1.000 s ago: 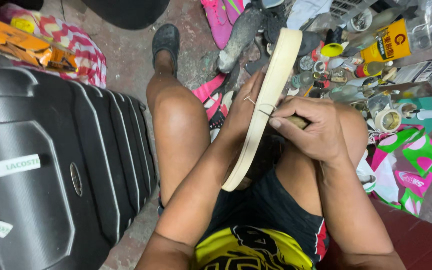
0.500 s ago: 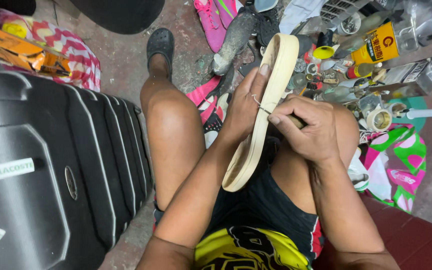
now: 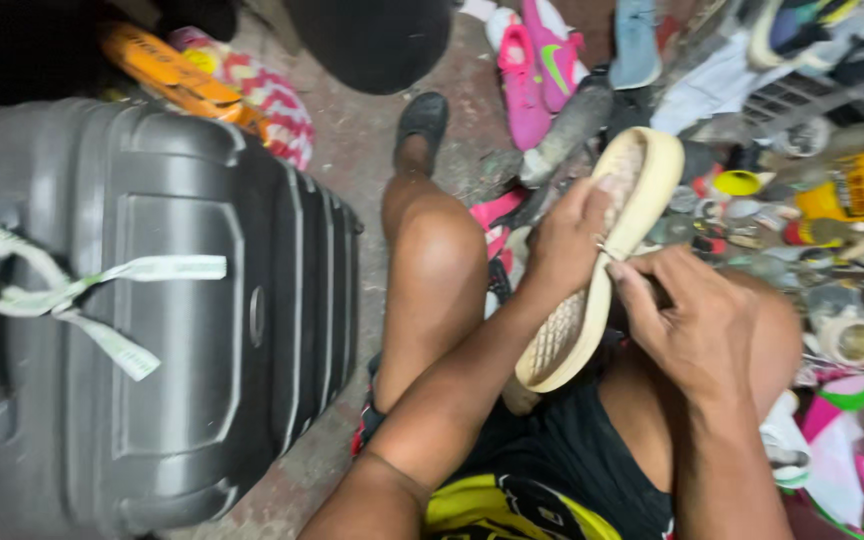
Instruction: The person sews a beige shoe sole using a needle and thread. They repeatedly pierce the sole and pull the thread through to stitch it, working on the sole while sitting on the floor.
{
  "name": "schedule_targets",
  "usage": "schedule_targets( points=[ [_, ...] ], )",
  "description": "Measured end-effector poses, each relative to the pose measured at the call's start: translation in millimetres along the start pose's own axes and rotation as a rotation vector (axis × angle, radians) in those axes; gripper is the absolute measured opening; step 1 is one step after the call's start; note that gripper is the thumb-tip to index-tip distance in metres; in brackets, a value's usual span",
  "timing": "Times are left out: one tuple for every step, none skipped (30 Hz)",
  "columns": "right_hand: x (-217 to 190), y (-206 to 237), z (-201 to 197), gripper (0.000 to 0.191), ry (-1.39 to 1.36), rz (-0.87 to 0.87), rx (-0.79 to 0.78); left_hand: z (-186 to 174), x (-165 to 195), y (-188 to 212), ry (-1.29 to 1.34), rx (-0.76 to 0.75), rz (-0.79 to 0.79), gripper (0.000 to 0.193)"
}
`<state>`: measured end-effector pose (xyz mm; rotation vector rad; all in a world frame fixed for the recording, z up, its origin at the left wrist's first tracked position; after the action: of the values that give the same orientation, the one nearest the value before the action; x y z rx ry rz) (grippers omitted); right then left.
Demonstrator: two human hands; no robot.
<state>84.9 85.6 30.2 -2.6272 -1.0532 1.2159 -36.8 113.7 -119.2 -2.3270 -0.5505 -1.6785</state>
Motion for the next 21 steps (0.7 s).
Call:
schedule_targets(
  points=[
    [-2.6,-0.6,0.6,0.011,0.014,-0.019,-0.023,-4.3,5.6,4.3,-0.031,0.023,0.055,0.042],
    [-2.7,-0.2,-0.4,0.012,0.036,-0.028,-0.038,-5.0,8.6,6.7,-0.012,-0.041,0.01,0.045],
    [0.2,0.3,-3.1,0.012,0.069,-0.031,-0.04,-3.2,13.0,8.0,0.011,-0.118,-0.023,0.047],
    [7.3,1.2,-5.5,0.012,-0.005,0.032,-0.062,-0.8,17.3,8.8,0.037,-0.198,-0.049,0.049],
    [16.6,0.8,-8.7,0.011,-0.08,0.08,-0.085,0.4,23.8,7.9,0.08,-0.217,-0.019,0.05],
    [26.8,0.5,-10.0,0.01,-0.158,0.115,-0.119,1.2,28.9,7.1,0.124,-0.22,0.009,0.051],
    [36.0,0.3,-11.0,0.008,-0.248,0.121,-0.119,0.9,32.9,6.0,0.17,-0.21,0.03,0.053],
    [44.8,0.5,-10.4,0.006,-0.341,0.133,-0.128,2.2,35.1,4.6,0.261,-0.224,0.025,0.053],
    [51.5,3.5,-8.5,0.005,-0.433,0.16,-0.134,4.8,36.0,4.6,0.352,-0.25,0.014,0.054],
    [56.3,5.6,-6.4,0.004,-0.501,0.167,-0.144,8.4,35.4,5.4,0.441,-0.291,0.0,0.055],
    [61.7,3.4,-5.8,0.004,-0.563,0.172,-0.143,12.7,32.3,3.8,0.391,-0.29,-0.023,0.055],
    [63.6,2.9,-7.2,0.004,-0.617,0.169,-0.138,17.9,28.3,0.3,0.346,-0.289,-0.034,0.056],
    [63.3,2.2,-9.4,0.005,-0.611,0.166,-0.129,25.6,23.7,-3.9,0.308,-0.286,-0.048,0.058],
    [61.3,1.5,-11.5,0.007,-0.601,0.172,-0.121,31.7,17.3,-10.3,0.185,-0.243,-0.044,0.059],
    [56.8,2.8,-15.7,0.01,-0.589,0.183,-0.109,36.6,9.6,-16.9,0.062,-0.208,-0.039,0.06],
    [47.8,3.8,-23.7,0.013,-0.633,0.057,-0.079,38.6,3.3,-24.3,0.027,-0.098,0.011,0.057],
    [37.1,6.9,-32.2,0.017,-0.676,-0.071,-0.056,39.2,-2.4,-29.2,-0.008,0.016,0.057,0.054],
    [31.7,7.6,-33.3,0.019,-0.767,-0.089,0.006,38.3,-17.8,-32.7,0.352,-0.005,-0.211,0.053],
    [28.8,7.0,-35.6,0.022,-0.855,-0.112,0.067,37.5,-26.5,-33.1,0.719,-0.004,-0.479,0.053],
    [31.1,6.4,-32.6,0.022,-0.994,-0.04,0.158,34.3,-26.9,-32.7,0.694,0.03,-0.441,0.05],
    [37.4,3.6,-32.9,0.023,-1.132,0.018,0.253,32.2,-28.8,-33.2,0.664,0.065,-0.382,0.048]
  ],
)
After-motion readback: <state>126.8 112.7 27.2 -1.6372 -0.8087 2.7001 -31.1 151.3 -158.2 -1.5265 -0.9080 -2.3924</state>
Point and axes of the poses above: each hand's wrist, its own y-axis away from the middle knuckle, its own z-axis out of the palm, x = y × z, the point moved 3 cm from there along -y, towards the middle knuckle, and after that the axes turned 15 degrees about -y, right-handed, at the moved point
